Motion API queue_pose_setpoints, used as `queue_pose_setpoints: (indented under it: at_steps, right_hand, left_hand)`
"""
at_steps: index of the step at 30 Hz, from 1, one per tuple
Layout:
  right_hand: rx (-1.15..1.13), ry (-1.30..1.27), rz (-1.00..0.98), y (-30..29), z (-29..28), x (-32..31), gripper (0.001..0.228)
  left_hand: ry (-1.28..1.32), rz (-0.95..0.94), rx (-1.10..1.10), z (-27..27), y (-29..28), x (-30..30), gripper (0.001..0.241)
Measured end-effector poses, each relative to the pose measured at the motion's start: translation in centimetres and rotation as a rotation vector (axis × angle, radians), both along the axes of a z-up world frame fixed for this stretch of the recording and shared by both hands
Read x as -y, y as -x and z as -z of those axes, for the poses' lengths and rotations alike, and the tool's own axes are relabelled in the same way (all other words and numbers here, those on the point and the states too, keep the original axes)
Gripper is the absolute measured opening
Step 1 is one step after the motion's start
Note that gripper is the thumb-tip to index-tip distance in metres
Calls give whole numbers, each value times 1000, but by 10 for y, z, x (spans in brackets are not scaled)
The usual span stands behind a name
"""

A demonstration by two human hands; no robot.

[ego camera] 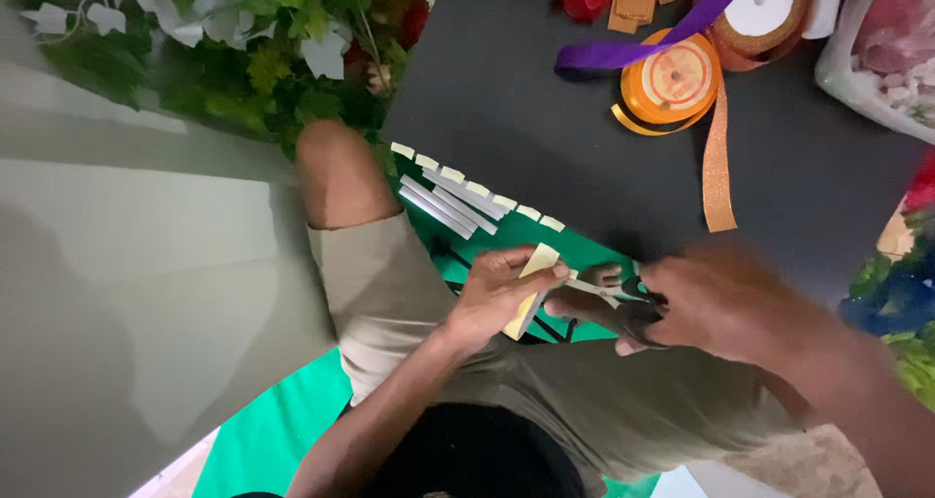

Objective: The person wraps a purple ribbon around a white tube and cuts small pieces of yellow tape with shears.

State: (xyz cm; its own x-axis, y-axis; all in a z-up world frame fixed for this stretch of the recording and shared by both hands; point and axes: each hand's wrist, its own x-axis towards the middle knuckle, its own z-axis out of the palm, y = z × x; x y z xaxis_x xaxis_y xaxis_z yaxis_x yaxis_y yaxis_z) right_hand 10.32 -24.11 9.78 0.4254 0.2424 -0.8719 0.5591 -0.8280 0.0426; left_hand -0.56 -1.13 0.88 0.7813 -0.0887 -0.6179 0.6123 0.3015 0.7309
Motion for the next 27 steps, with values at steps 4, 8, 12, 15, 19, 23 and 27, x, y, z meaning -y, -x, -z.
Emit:
queue_pose_setpoints:
  at_steps: [4,8,12,15,19,23,27]
  right_hand:
    - [-49,9,-27,16,18,15,66]
    - [8,-35,-72,28,26,33,75]
    - [76,63,198,22,-22,44,72]
    - [282,21,314,28,-22,86,75]
    - [476,-431,337,38,3,149,73]
    - [511,-543,549,48,33,184,44]
    - [632,-444,654,36,18,157,60]
  left_hand:
    - [123,-124,-132,6,4,5,31]
    - [105,-204,-46,25,10,19,25]
    - [70,-448,-193,9,4,43,25]
    - [84,-570,-249,10,-2,59,27]
    - [143,-705,-210,33,-1,76,30]
    - [114,-683,-263,13,-8,75,30]
    - [93,-703,-284,16,-12,77,27]
